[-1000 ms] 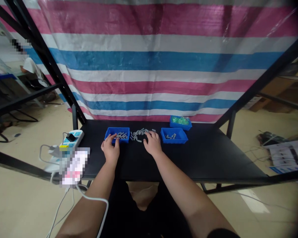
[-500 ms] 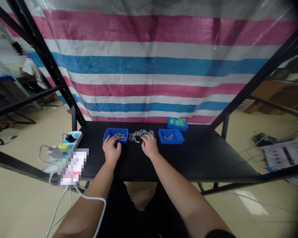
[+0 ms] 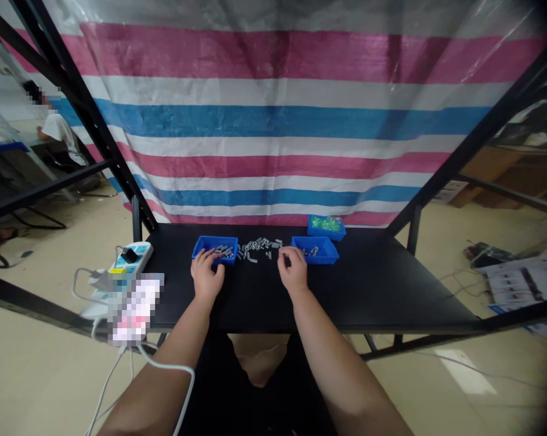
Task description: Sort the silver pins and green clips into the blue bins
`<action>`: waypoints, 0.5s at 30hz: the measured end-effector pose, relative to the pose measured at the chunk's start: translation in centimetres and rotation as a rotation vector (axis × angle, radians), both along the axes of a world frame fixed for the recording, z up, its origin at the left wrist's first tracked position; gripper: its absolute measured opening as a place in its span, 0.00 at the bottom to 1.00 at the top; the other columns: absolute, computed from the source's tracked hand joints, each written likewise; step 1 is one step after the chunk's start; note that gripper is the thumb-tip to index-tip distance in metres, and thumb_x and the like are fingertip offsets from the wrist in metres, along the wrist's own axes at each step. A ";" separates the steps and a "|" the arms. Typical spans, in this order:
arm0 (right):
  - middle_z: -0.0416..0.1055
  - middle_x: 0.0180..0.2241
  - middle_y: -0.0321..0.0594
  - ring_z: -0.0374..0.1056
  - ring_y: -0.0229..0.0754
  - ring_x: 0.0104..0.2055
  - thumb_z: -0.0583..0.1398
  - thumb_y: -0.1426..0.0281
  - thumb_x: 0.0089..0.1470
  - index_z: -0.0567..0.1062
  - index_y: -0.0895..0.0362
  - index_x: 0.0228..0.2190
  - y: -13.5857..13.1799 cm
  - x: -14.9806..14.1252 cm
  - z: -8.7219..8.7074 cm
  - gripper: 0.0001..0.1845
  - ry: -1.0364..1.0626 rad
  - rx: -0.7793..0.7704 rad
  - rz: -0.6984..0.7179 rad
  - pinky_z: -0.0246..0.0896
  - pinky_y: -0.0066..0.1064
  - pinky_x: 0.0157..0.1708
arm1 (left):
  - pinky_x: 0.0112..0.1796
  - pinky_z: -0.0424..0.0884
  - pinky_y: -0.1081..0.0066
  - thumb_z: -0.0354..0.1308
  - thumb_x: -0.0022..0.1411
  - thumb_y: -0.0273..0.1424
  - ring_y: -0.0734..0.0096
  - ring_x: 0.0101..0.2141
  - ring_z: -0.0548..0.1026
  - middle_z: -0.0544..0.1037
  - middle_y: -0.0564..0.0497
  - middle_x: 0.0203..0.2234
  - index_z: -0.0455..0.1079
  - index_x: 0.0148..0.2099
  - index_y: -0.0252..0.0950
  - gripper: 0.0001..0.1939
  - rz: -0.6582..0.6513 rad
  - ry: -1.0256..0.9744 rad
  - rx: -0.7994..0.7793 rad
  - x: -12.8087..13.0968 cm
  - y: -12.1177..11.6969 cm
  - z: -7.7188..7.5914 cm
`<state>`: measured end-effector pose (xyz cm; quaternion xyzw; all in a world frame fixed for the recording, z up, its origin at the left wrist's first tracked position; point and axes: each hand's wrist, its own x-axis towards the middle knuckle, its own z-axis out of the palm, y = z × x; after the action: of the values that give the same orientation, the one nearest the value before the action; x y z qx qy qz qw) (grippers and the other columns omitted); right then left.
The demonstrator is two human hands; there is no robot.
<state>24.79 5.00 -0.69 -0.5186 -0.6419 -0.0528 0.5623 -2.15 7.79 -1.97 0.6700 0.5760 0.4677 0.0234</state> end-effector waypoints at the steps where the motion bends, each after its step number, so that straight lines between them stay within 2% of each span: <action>1: 0.76 0.38 0.42 0.70 0.45 0.43 0.56 0.71 0.60 0.75 0.54 0.35 0.0 0.5 0.1 0.06 -0.007 0.041 -0.074 0.63 0.39 0.47 | 0.62 0.57 0.45 0.55 0.56 0.27 0.51 0.61 0.66 0.79 0.50 0.50 0.77 0.43 0.43 0.14 0.000 0.000 0.004 0.0 0.0 0.0; 7: 0.78 0.36 0.41 0.70 0.47 0.45 0.57 0.68 0.61 0.77 0.54 0.35 -1.3 2.8 0.5 0.08 -0.052 0.082 -0.434 0.55 0.42 0.52 | 0.62 0.56 0.45 0.56 0.56 0.28 0.51 0.60 0.67 0.79 0.50 0.49 0.77 0.43 0.43 0.13 0.000 0.004 0.013 -0.1 0.2 -0.2; 11: 0.79 0.37 0.42 0.70 0.49 0.46 0.56 0.66 0.61 0.77 0.53 0.36 -1.3 3.5 0.2 0.10 -0.030 0.087 -0.538 0.53 0.45 0.54 | 0.63 0.55 0.45 0.56 0.56 0.28 0.51 0.60 0.67 0.79 0.49 0.49 0.77 0.43 0.43 0.13 -0.003 -0.005 0.008 -0.1 0.3 -0.3; 15: 0.78 0.43 0.43 0.68 0.52 0.51 0.57 0.68 0.58 0.78 0.52 0.38 -0.7 3.4 -0.5 0.10 -0.023 0.045 -0.601 0.48 0.54 0.59 | 0.63 0.55 0.46 0.56 0.56 0.28 0.52 0.59 0.67 0.79 0.50 0.49 0.77 0.43 0.43 0.13 0.001 -0.004 0.016 -0.1 0.3 -0.4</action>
<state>28.14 4.29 -1.14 -0.6721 -0.4644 -0.2370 0.5257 -2.23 8.11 -2.40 0.6688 0.5726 0.4738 0.0190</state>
